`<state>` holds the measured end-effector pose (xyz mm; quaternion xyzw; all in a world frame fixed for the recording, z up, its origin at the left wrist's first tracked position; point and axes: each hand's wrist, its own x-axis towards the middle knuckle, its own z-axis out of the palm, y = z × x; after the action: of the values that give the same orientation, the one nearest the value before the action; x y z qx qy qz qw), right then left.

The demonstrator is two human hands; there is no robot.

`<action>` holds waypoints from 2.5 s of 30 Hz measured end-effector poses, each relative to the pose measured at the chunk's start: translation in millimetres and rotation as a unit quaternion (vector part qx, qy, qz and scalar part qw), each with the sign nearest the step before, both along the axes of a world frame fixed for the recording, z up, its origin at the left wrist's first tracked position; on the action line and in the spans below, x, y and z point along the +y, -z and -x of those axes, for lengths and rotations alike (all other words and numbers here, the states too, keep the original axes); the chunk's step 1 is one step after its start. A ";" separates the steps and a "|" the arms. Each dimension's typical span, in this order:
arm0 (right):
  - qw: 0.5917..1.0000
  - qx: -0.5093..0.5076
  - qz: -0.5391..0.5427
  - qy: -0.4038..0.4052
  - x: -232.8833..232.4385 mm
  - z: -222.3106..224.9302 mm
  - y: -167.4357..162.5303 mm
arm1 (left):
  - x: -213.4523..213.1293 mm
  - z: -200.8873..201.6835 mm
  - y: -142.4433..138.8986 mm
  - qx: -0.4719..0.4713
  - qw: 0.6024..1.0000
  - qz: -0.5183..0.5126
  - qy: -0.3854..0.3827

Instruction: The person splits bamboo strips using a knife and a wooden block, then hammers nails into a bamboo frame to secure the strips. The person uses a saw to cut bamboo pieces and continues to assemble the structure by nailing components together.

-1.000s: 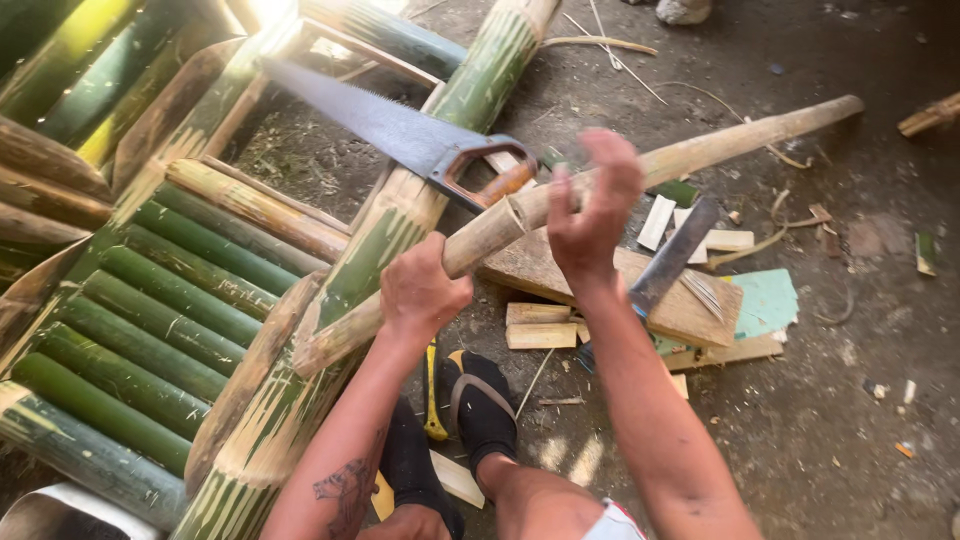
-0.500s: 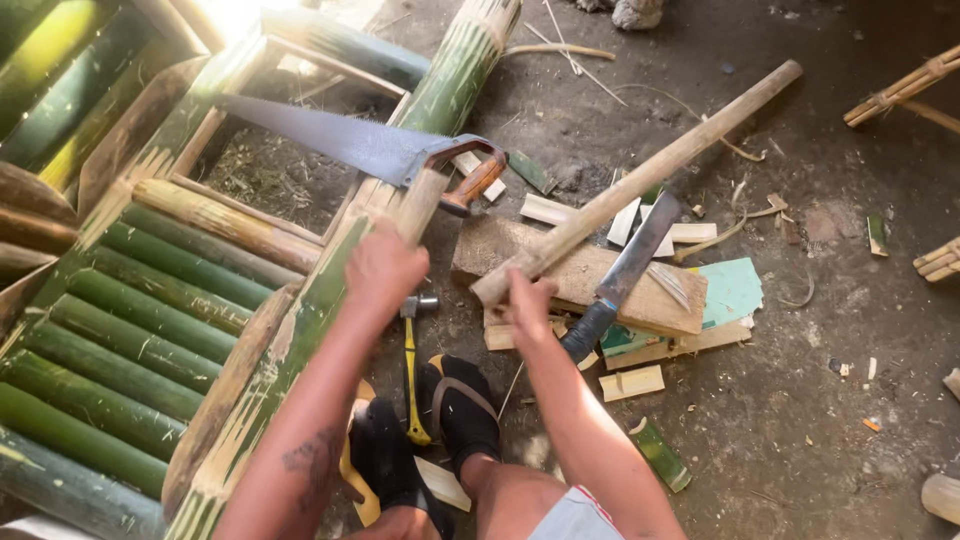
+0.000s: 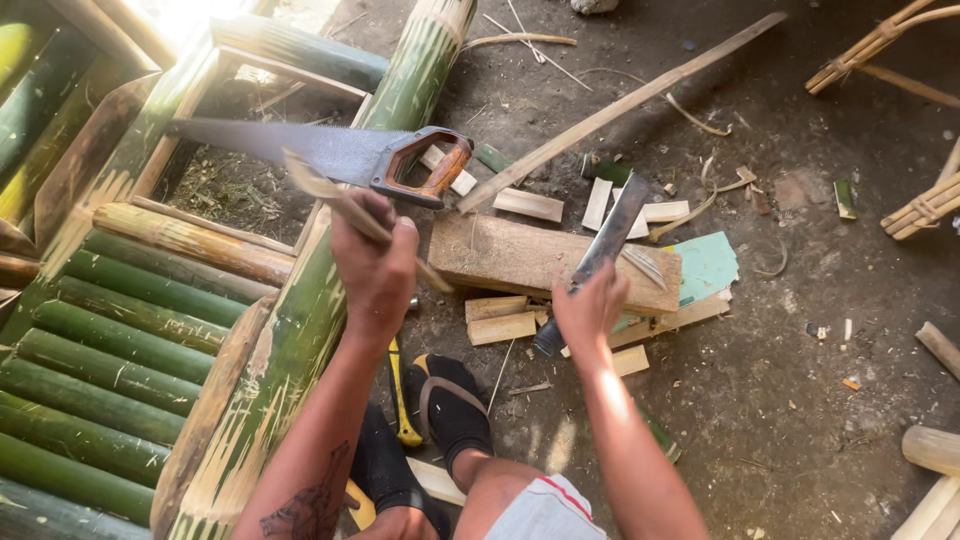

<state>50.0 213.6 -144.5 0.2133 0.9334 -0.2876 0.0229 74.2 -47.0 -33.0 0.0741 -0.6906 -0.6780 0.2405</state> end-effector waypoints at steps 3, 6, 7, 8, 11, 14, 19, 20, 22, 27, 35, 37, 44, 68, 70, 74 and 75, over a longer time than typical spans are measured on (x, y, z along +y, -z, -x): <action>0.976 -0.036 0.193 0.092 9.5 -32.7 21.7 | 16.5 11.1 -5.7 0.147 0.982 -0.117 0.028; 0.917 -0.055 0.379 0.110 18.9 -51.3 25.0 | 42.5 20.4 -6.6 0.160 0.966 -0.195 0.051; 0.898 -0.052 0.425 0.100 24.5 -55.9 23.0 | 51.5 24.1 -7.9 0.152 0.968 -0.194 0.055; 0.910 -0.033 0.408 0.063 28.9 -65.5 18.3 | 60.1 23.3 -8.9 0.140 0.970 -0.193 0.057; 0.940 0.011 0.339 -0.039 42.7 -104.5 -3.2 | 72.9 13.8 -15.9 0.157 0.979 -0.129 0.030; 0.964 -0.013 0.238 -0.119 42.7 -122.4 -26.8 | 68.6 -0.7 -26.4 0.198 0.979 -0.044 -0.008; 0.956 0.015 0.171 -0.237 26.5 -118.4 -80.2 | 81.1 -13.1 -38.1 0.281 0.954 0.061 -0.085; 0.947 0.010 0.194 -0.255 25.8 -119.4 -93.1 | 90.1 -20.3 -38.0 0.283 0.952 0.075 -0.089; 0.926 -0.012 0.241 -0.291 21.6 -124.1 -116.1 | 104.0 -31.2 -37.7 0.283 0.950 0.097 -0.089; 0.946 -0.059 0.230 -0.221 8.0 -121.0 -150.3 | 122.7 -39.2 -39.2 0.316 0.940 0.073 -0.104; 0.944 0.003 0.233 -0.232 4.1 -124.6 -155.7 | 136.5 -24.9 -38.6 0.331 0.938 0.032 -0.102; 0.954 -0.024 0.221 -0.199 0.2 -127.7 -149.8 | 131.7 -25.7 -36.6 0.314 0.944 0.024 -0.101; 0.946 0.011 0.233 -0.224 -8.0 -119.3 -150.6 | 124.5 -23.8 -44.7 0.317 0.943 0.032 -0.094; 0.969 -0.097 0.185 -0.132 -9.1 -72.1 -50.0 | 107.8 5.4 -50.0 0.281 0.957 -0.004 -0.069; 0.968 0.020 0.175 -0.180 -3.7 -55.3 -19.1 | 106.4 12.3 -54.5 0.295 0.953 -0.044 -0.054; 0.960 -0.065 0.206 -0.178 7.8 -56.3 -15.0 | 104.2 21.7 -62.1 0.247 0.965 -0.075 -0.041; 0.961 -0.038 0.201 -0.183 7.2 -61.8 -23.1 | 104.3 26.0 -62.0 0.254 0.965 -0.058 -0.040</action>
<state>111.9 220.8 -121.5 0.0403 0.8779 -0.4519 0.1533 48.2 57.3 29.1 -0.0597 -0.5630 -0.7032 0.4301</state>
